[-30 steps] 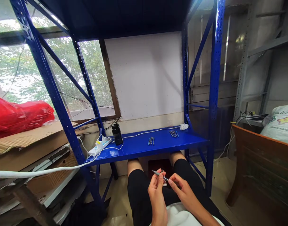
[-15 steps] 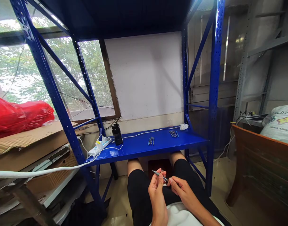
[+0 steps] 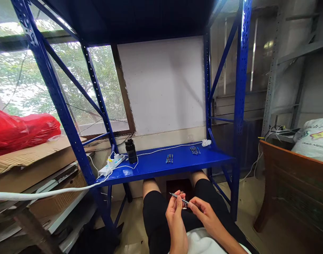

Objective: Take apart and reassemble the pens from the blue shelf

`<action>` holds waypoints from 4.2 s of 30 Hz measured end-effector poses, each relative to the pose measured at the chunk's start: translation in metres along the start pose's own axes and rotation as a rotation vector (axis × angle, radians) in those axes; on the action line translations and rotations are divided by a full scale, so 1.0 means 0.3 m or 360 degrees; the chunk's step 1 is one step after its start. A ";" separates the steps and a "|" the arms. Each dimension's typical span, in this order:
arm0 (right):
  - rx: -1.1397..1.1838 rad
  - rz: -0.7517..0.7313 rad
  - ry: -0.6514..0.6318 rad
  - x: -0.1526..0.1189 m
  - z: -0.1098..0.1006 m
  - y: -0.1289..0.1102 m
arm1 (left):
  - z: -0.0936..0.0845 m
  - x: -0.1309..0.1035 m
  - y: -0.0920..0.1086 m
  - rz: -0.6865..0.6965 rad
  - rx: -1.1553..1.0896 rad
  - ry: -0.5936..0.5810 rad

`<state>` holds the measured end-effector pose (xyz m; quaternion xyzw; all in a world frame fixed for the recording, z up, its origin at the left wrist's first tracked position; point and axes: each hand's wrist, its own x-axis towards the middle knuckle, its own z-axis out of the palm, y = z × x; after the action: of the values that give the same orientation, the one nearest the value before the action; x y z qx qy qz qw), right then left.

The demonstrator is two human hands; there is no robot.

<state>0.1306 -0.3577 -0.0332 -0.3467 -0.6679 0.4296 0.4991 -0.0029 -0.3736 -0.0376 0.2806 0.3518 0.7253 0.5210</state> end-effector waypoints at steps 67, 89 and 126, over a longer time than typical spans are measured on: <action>0.0502 -0.0121 0.0684 0.665 0.050 0.011 | 0.038 -0.023 -0.012 -0.0296 0.0155 -0.0449; -0.1809 0.0281 0.0302 1.049 -0.220 0.378 | -0.006 -0.028 -0.029 -0.0343 0.0151 -0.0358; -0.0461 -0.0573 0.0849 0.806 -0.135 -0.133 | 0.033 -0.021 -0.052 -0.0316 0.0196 -0.0437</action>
<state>0.1051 -0.1482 0.0980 -0.3907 -0.6186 0.1299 0.6692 0.0154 -0.3742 -0.0446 0.3721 0.3471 0.6024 0.6150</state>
